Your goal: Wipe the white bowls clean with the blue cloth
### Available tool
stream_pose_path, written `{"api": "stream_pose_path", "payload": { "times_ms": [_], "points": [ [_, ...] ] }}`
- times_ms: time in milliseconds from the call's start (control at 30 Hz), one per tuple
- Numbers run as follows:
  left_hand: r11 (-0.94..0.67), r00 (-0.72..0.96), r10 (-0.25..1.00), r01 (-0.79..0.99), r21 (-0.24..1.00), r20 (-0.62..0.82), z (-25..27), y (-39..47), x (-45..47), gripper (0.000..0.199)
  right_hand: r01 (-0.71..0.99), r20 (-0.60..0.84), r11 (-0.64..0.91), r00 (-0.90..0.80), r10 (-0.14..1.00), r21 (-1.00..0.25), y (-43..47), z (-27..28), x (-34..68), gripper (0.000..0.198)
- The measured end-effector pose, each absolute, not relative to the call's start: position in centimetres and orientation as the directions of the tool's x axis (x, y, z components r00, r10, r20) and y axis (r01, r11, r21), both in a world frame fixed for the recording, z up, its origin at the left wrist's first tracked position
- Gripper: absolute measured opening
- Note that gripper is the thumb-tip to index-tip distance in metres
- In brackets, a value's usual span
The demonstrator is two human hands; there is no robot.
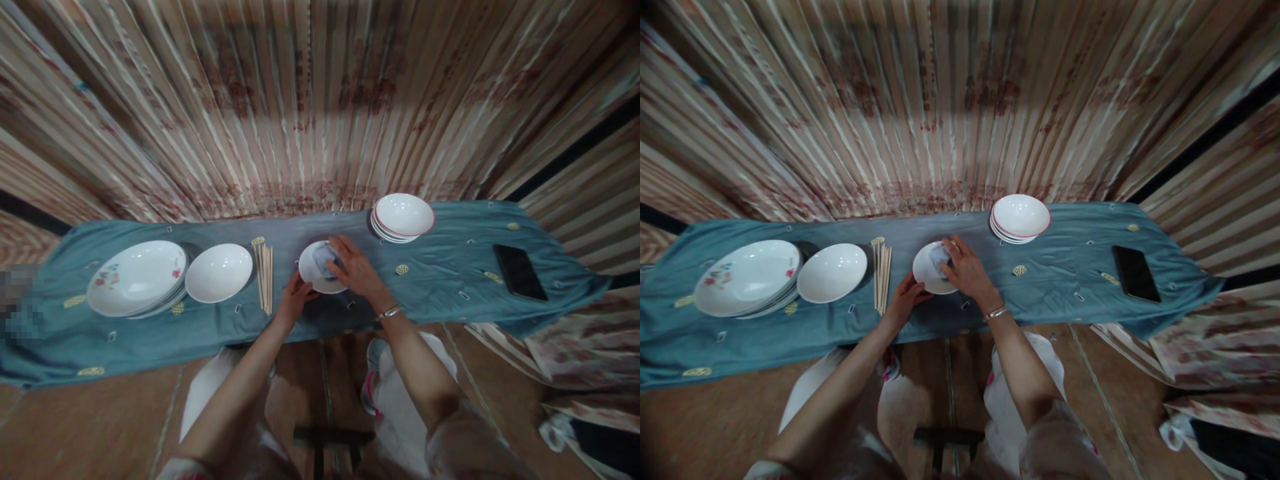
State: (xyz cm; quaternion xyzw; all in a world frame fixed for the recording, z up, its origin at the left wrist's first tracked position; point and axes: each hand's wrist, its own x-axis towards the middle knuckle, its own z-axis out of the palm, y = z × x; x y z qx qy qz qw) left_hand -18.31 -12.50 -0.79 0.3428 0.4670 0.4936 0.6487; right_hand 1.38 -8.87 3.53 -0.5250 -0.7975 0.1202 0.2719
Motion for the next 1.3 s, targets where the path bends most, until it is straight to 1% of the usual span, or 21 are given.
{"api": "stream_pose_path", "payload": {
  "times_ms": [67,133,233,300,367,433,500,567,667,767,833,933,1067,1200,1300],
  "points": [
    [0.279,0.074,0.96,-0.319,0.906,-0.27,-0.9,-12.5,-18.3,0.055,0.773,0.347,0.403,-0.251,0.904,-0.489,-8.9,3.9,2.2,0.052],
    [0.282,0.072,0.959,-0.318,0.905,-0.273,-1.1,-12.5,-18.3,0.054,0.767,0.356,0.391,-0.226,0.907,-0.509,-8.9,4.1,2.7,0.047],
    [0.276,0.071,0.961,-0.317,0.907,-0.267,-1.3,-12.5,-18.3,0.056,0.754,0.317,0.422,-0.293,0.902,-0.504,-8.9,4.0,2.5,0.048],
    [0.269,0.069,0.963,-0.317,0.91,-0.26,-1.3,-12.4,-18.2,0.059,0.766,0.249,0.447,-0.372,0.894,-0.461,-9.0,4.0,1.8,0.05],
    [0.269,0.068,0.963,-0.317,0.91,-0.261,-1.3,-12.4,-18.2,0.06,0.795,0.134,0.454,-0.439,0.888,-0.402,-9.2,4.2,1.2,0.05],
    [0.273,0.067,0.962,-0.323,0.906,-0.266,-1.2,-12.4,-18.2,0.062,0.82,0.023,0.448,-0.471,0.882,-0.357,-9.5,4.7,0.8,0.047],
    [0.273,0.071,0.962,-0.339,0.9,-0.265,-1.0,-12.5,-18.2,0.068,0.824,-0.045,0.449,-0.492,0.869,-0.346,-9.7,5.1,0.6,0.042],
    [0.272,0.085,0.962,-0.355,0.894,-0.259,-0.8,-12.5,-18.3,0.076,0.808,-0.062,0.456,-0.512,0.857,-0.373,-9.9,5.2,0.4,0.038],
    [0.279,0.117,0.96,-0.368,0.887,-0.254,-0.7,-12.5,-18.5,0.085,0.76,-0.033,0.469,-0.539,0.842,-0.45,-9.9,4.5,-0.1,0.037],
    [0.295,0.11,0.956,-0.377,0.878,-0.273,-0.9,-12.4,-18.6,0.091,0.695,0.043,0.492,-0.556,0.83,-0.524,-9.7,3.3,-0.9,0.047],
    [0.301,0.098,0.953,-0.383,0.873,-0.286,-1.1,-12.4,-18.7,0.093,0.659,0.088,0.509,-0.561,0.823,-0.554,-9.5,2.5,-1.4,0.054],
    [0.306,0.099,0.952,-0.382,0.872,-0.291,-1.3,-12.3,-18.7,0.093,0.643,0.115,0.516,-0.558,0.822,-0.567,-9.1,1.8,-2.1,0.058],
    [0.302,0.097,0.953,-0.367,0.88,-0.287,-1.4,-12.4,-18.7,0.095,0.688,0.145,0.503,-0.51,0.848,-0.523,-8.6,1.7,-2.9,0.062],
    [0.297,0.098,0.955,-0.346,0.89,-0.28,-1.2,-12.5,-18.6,0.095,0.766,0.194,0.495,-0.457,0.868,-0.411,-7.9,2.0,-3.2,0.061],
    [0.301,0.104,0.954,-0.334,0.893,-0.282,-1.0,-12.6,-18.6,0.096,0.836,0.192,0.447,-0.405,0.894,-0.319,-7.7,2.6,-2.8,0.057]
  ]
}}
